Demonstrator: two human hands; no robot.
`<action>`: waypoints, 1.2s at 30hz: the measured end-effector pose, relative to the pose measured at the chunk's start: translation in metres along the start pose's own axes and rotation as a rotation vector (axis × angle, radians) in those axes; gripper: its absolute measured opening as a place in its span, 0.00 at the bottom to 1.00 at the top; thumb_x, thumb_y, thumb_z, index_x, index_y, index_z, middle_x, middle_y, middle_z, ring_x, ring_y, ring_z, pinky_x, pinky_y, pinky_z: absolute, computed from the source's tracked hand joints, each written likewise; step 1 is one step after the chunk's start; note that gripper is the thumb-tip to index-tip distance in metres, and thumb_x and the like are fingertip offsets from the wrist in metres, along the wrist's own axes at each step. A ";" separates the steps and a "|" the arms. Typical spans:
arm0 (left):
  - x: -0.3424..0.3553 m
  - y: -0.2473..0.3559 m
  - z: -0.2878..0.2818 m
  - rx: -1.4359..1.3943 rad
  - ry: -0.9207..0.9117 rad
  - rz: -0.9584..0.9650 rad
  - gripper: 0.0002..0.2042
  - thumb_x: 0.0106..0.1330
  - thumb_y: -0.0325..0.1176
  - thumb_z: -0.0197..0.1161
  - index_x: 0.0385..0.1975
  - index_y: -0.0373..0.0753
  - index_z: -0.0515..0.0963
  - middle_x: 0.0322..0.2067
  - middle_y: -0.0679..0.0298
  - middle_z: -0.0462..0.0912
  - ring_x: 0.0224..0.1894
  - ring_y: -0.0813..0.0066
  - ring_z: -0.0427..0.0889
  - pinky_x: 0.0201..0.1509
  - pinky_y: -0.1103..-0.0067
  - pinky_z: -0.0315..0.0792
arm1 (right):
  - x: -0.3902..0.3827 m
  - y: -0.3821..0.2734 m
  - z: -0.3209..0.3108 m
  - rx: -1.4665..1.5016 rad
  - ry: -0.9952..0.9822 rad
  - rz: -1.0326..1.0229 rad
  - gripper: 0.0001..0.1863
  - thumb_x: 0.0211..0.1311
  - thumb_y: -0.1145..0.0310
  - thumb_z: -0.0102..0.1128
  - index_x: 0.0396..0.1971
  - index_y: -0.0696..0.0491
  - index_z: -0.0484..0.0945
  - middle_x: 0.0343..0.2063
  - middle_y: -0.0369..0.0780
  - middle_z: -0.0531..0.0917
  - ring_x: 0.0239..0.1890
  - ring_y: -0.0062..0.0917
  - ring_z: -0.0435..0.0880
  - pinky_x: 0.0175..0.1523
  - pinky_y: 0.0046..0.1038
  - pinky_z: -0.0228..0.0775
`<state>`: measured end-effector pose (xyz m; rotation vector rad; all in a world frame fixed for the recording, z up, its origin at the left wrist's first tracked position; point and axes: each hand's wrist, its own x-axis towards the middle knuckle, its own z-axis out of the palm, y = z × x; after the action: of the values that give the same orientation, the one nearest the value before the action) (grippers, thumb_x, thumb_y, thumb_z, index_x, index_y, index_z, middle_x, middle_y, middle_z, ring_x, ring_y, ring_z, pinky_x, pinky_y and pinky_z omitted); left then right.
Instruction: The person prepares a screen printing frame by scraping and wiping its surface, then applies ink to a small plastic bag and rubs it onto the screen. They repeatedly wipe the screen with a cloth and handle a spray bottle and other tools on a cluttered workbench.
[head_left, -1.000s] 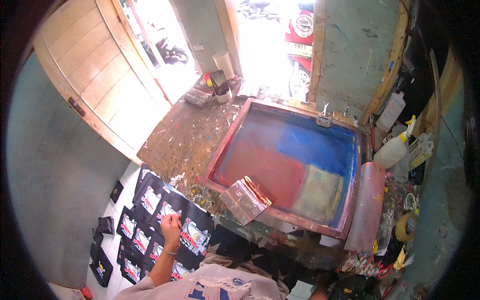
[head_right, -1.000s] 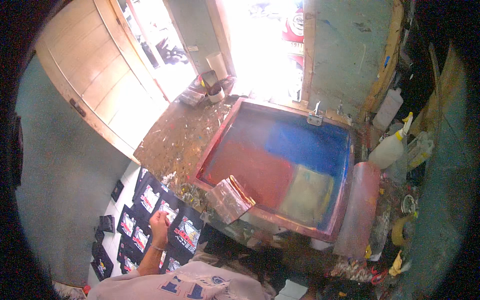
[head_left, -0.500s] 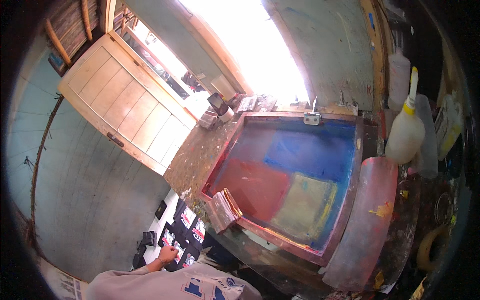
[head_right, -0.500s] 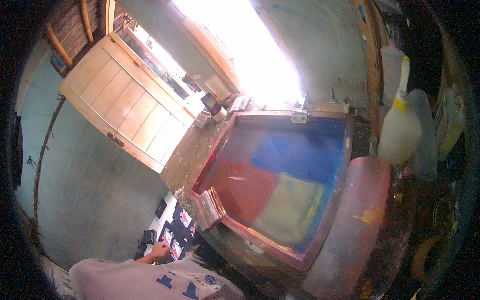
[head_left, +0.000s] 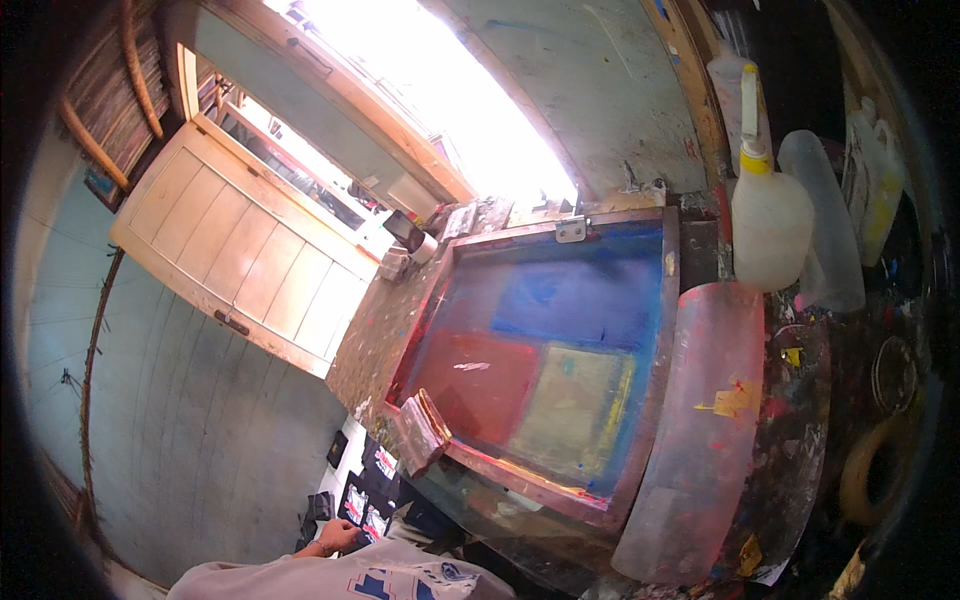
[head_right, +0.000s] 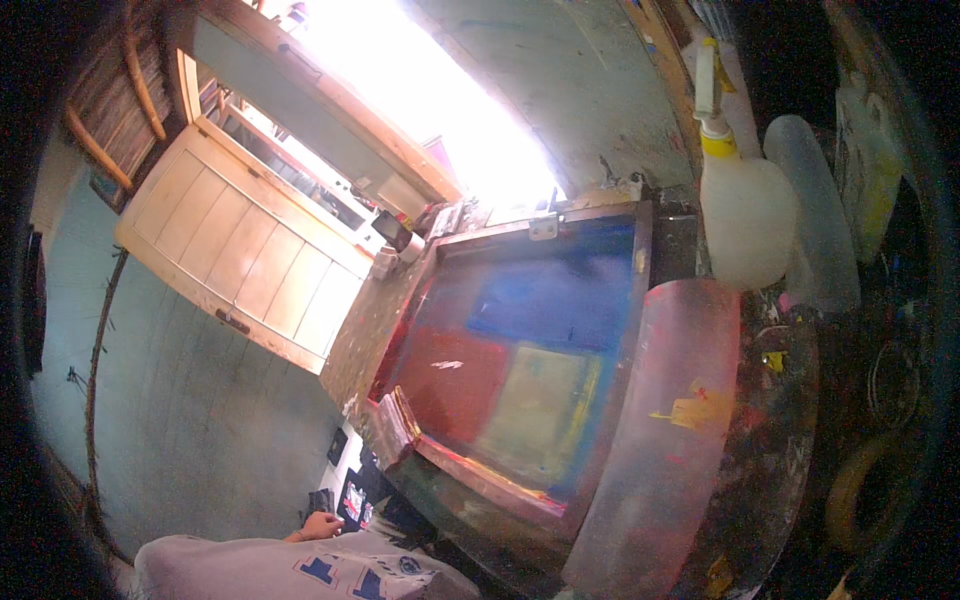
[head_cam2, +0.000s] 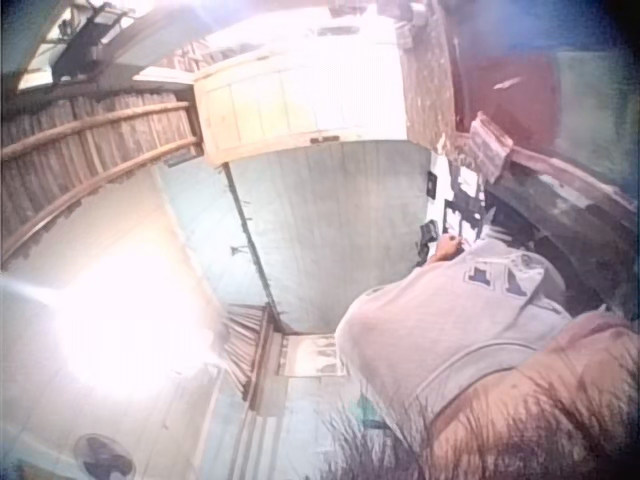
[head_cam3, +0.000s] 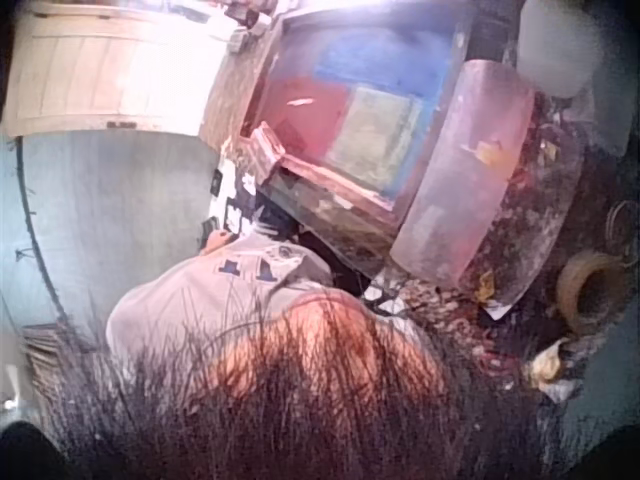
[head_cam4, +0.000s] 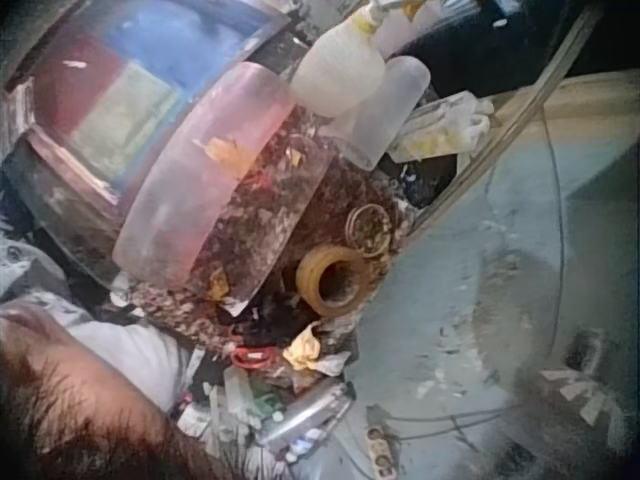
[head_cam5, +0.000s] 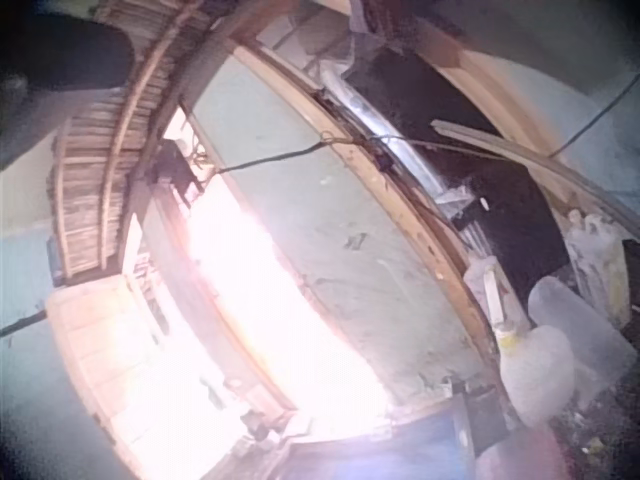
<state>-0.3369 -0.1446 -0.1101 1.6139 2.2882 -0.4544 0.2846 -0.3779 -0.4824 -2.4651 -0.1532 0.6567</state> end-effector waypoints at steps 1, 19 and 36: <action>0.001 -0.001 0.000 0.001 -0.003 0.003 0.18 0.66 0.46 0.67 0.40 0.35 0.87 0.31 0.61 0.91 0.29 0.74 0.88 0.36 0.76 0.80 | -0.001 -0.001 0.002 0.003 -0.005 0.001 0.17 0.57 0.66 0.68 0.46 0.55 0.83 0.35 0.47 0.87 0.42 0.46 0.86 0.52 0.42 0.77; 0.117 -0.058 0.006 0.133 -0.007 0.282 0.21 0.61 0.51 0.73 0.37 0.35 0.89 0.27 0.61 0.90 0.30 0.75 0.87 0.37 0.74 0.80 | -0.011 0.005 0.016 0.046 0.087 0.077 0.18 0.56 0.68 0.69 0.46 0.55 0.83 0.34 0.46 0.87 0.41 0.45 0.86 0.52 0.41 0.77; -0.006 0.117 -0.025 0.088 -0.089 0.138 0.14 0.68 0.40 0.66 0.35 0.33 0.86 0.25 0.61 0.89 0.20 0.77 0.84 0.24 0.78 0.77 | -0.018 0.050 -0.005 0.122 0.213 0.189 0.19 0.54 0.69 0.70 0.47 0.56 0.83 0.33 0.46 0.87 0.40 0.44 0.87 0.52 0.40 0.78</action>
<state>-0.2263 -0.1026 -0.0945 1.7428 2.1037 -0.5873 0.2697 -0.4260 -0.4994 -2.4297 0.1982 0.4613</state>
